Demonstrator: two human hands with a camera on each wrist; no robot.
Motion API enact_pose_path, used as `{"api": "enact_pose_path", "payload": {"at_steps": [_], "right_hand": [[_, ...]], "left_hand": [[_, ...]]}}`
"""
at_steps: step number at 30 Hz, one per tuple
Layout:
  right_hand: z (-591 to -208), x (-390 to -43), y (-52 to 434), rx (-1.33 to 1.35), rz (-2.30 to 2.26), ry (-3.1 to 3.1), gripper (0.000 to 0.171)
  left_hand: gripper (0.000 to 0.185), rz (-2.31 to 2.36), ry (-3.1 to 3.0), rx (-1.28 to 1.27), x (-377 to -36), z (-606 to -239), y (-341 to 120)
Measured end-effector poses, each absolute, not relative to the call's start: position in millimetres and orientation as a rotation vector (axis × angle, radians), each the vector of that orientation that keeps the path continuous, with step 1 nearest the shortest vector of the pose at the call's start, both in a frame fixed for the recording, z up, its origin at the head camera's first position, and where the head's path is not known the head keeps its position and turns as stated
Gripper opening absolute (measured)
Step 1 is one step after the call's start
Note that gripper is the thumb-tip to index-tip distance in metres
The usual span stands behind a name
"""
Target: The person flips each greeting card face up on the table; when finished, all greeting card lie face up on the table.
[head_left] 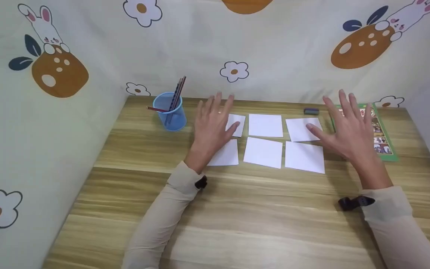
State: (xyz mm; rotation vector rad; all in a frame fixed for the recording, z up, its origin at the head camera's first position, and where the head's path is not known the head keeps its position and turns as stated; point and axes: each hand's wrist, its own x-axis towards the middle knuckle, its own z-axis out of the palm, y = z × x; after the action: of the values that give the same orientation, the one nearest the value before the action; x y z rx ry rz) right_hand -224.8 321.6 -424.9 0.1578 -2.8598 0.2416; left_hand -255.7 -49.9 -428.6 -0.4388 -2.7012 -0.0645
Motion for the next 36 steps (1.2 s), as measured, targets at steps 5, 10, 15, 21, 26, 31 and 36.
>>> {"api": "enact_pose_path", "payload": {"at_steps": [5,10,15,21,26,31,36], "right_hand": [[-432,-215,308,0.279,0.398,-2.948,0.070],[-439,-214,300,0.449,0.545,-3.089,0.052],[-446,-214,306,0.574,0.654,-3.138,0.064],[-451,-215,314,0.660,0.745,-3.151,0.072],[-451,-212,314,0.660,0.725,-3.149,0.074],[-449,-209,309,0.656,0.716,-3.195,0.079],[-448,-207,301,0.657,0.692,-3.223,0.083]], "left_hand": [[0.069,-0.185,-2.790,-0.774,-235,-429,-13],[0.069,-0.218,-2.889,-1.129,-223,-439,28],[0.075,-0.167,-2.948,-1.309,-220,-444,63],[0.081,-0.099,-3.036,-1.310,-219,-445,81],[0.071,-0.097,-3.017,-1.344,-217,-447,83],[0.069,-0.126,-2.999,-1.340,-217,-450,83],[0.071,-0.180,-3.007,-1.320,-218,-453,77]]}}
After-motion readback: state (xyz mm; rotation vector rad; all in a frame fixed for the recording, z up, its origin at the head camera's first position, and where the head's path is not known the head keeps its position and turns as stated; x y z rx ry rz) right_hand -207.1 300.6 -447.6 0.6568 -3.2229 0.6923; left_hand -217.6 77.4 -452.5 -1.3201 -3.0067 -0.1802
